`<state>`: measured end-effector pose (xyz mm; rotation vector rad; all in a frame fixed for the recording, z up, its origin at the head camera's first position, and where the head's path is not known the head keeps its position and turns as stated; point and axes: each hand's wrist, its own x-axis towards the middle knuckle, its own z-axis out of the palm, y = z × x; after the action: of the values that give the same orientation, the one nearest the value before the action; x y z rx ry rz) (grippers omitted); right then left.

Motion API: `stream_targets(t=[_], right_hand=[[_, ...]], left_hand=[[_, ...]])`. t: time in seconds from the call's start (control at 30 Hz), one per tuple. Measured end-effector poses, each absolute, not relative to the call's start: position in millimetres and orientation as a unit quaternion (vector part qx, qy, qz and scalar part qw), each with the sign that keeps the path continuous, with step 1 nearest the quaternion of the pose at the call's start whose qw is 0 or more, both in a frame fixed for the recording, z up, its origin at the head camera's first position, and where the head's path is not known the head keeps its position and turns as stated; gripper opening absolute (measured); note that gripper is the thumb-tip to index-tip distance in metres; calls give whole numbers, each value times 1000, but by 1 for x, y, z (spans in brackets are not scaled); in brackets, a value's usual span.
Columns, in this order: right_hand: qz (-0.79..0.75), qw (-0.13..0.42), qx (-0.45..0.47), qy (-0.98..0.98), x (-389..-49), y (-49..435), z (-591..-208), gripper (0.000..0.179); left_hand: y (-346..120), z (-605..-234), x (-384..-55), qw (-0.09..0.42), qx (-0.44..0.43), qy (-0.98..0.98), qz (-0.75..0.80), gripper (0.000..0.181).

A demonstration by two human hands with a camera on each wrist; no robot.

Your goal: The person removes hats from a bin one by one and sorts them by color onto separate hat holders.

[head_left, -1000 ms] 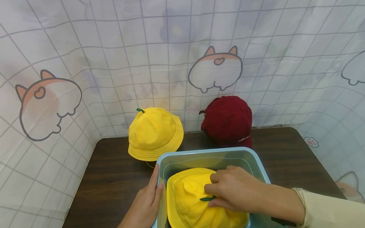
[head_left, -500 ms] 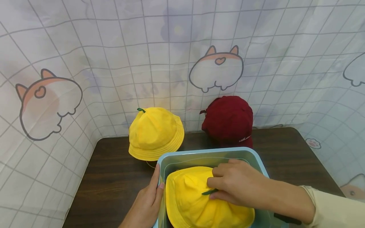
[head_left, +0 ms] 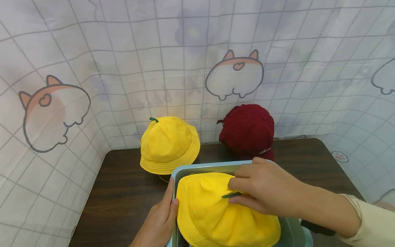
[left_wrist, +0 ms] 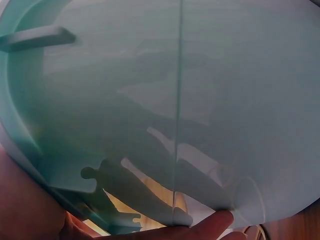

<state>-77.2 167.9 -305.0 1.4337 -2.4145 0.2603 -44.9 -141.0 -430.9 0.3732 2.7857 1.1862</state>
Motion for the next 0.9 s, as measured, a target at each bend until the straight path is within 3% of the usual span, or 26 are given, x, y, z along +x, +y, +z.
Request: stream_targets(t=[0.23,0.57,0.77,0.9], right_hand=[[105,151,482,-857,-86,172,-280,17],[115,176,478,-853,-103,170,-246,19],[116,183,480,-850,-119,161,-231,18],[128,187,490,-842,-132,152,-220,17]], left_hand=[[-140,-428,-45,67,117,910,392,63],[-139,-427,-43,56,125,906,402,60],[-140,-427,-43,96,106,900,411,54],[-139,-428,-43,72,113,906,401,51]])
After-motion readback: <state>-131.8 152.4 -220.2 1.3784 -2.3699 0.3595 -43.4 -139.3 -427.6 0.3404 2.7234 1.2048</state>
